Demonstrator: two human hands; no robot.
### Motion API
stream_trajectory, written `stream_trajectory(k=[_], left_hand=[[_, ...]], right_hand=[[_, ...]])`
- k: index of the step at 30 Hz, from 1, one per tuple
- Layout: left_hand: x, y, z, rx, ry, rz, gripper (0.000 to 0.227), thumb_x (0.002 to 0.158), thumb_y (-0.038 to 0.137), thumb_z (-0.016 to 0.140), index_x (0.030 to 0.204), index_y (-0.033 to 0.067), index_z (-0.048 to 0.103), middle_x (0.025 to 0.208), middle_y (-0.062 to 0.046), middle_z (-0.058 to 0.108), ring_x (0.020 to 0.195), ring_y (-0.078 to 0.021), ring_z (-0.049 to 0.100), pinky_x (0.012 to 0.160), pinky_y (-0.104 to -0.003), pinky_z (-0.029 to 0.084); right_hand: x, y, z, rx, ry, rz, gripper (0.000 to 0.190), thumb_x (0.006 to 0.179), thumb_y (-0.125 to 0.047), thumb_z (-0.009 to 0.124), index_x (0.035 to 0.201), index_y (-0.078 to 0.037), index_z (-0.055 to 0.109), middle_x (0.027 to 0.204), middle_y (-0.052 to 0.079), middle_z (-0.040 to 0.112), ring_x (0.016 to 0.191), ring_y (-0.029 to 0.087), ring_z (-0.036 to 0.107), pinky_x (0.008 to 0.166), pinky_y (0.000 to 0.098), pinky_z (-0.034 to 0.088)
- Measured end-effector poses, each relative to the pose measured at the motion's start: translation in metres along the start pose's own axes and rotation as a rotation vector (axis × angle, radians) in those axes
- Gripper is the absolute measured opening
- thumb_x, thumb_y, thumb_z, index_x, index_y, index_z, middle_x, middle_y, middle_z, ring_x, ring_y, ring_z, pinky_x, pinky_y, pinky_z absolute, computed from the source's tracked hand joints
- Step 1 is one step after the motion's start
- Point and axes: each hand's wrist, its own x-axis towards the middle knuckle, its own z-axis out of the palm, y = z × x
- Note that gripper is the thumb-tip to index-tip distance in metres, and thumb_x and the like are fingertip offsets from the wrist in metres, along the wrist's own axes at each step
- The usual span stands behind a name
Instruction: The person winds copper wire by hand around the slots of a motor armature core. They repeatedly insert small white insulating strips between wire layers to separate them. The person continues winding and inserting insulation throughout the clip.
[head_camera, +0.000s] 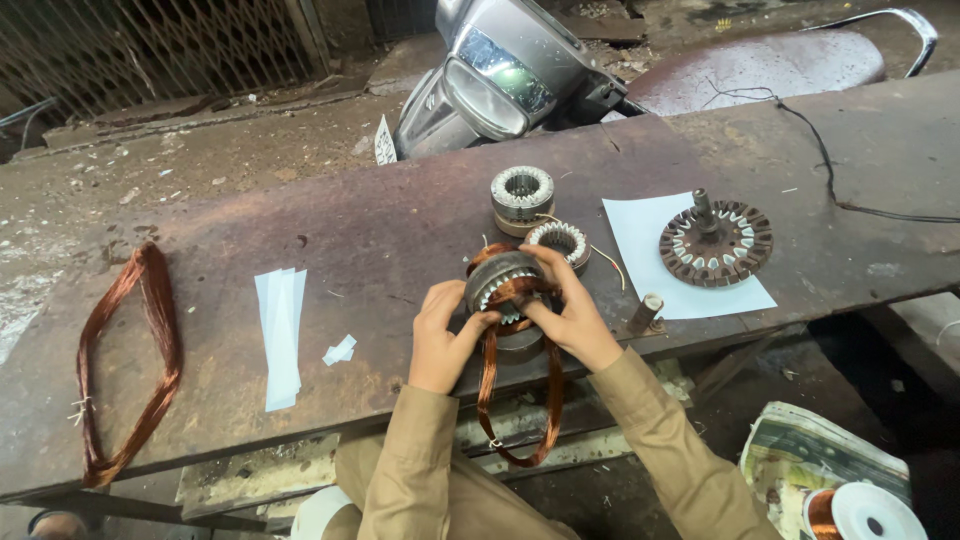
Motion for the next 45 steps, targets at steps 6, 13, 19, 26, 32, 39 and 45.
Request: stream_trajectory(k=[6,13,19,26,32,39,45], left_hand=[[0.005,0.008,-0.003,0.009,0.014,0.057,0.04,0.078,0.025,0.085,0.106,-0.0007,0.072,0.109,-0.015,0.073,0.109,-0.0324,0.067,0.096,-0.04,0.052],[0.003,0.012,-0.004,-0.004,-0.011,-0.007,0.037,0.081,0.024,0.084,0.106,-0.0006,0.071,0.106,-0.015,0.072,0.101,-0.0315,0.069,0.09,-0.037,0.054],[0.004,0.011,0.0,-0.015,-0.022,0.006,0.038,0.083,0.026,0.081,0.108,0.0001,0.069,0.11,-0.016,0.071,0.105,-0.0322,0.068,0.094,-0.038,0.052],[0.0,-0.002,0.004,-0.14,-0.183,-0.062,0.064,0.084,0.031,0.08,0.134,-0.002,0.057,0.131,-0.019,0.059,0.128,-0.0333,0.054,0.109,-0.041,0.042],[-0.005,-0.006,0.016,-0.15,-0.159,-0.167,0.069,0.077,0.024,0.079,0.137,0.0002,0.054,0.129,-0.018,0.057,0.127,-0.0319,0.053,0.109,-0.041,0.042],[-0.01,-0.009,0.027,-0.5,-0.06,-0.258,0.065,0.077,0.016,0.083,0.135,0.001,0.057,0.132,-0.016,0.054,0.127,-0.0313,0.054,0.111,-0.04,0.041],[0.0,-0.007,0.016,0.009,-0.093,-0.035,0.051,0.08,0.022,0.08,0.127,0.0078,0.068,0.124,-0.014,0.069,0.123,-0.0332,0.058,0.106,-0.043,0.047]], right_hand=[[-0.072,-0.056,0.023,-0.464,0.508,-0.424,0.014,0.095,0.0,0.067,0.109,-0.001,0.067,0.098,0.011,0.073,0.088,0.021,0.07,0.081,0.029,0.057],[-0.17,-0.049,0.072,-0.264,-0.059,0.215,0.066,0.088,-0.025,0.079,0.137,0.009,0.05,0.102,0.019,0.075,0.095,0.027,0.076,0.087,0.0377,0.057],[-0.167,-0.054,0.042,-0.265,-0.181,0.215,0.06,0.088,-0.026,0.082,0.132,0.005,0.057,0.106,0.018,0.076,0.1,0.027,0.076,0.088,0.0387,0.057],[-0.079,-0.048,0.012,-0.278,0.351,-0.085,0.052,0.08,-0.009,0.083,0.123,-0.001,0.056,0.123,0.014,0.066,0.111,0.023,0.066,0.097,0.0361,0.054],[-0.006,-0.016,-0.018,0.179,-0.117,0.072,0.097,0.079,-0.004,0.084,0.153,-0.007,0.022,0.15,0.018,0.049,0.14,0.024,0.047,0.117,0.0399,0.038],[0.006,-0.008,-0.02,0.441,-0.189,0.305,0.103,0.074,0.0,0.081,0.157,-0.015,0.023,0.148,0.014,0.05,0.132,0.025,0.051,0.108,0.0405,0.044],[0.009,-0.004,-0.023,0.452,-0.266,0.277,0.102,0.075,0.0,0.082,0.158,-0.015,0.024,0.154,0.015,0.043,0.14,0.023,0.045,0.113,0.0382,0.04]])
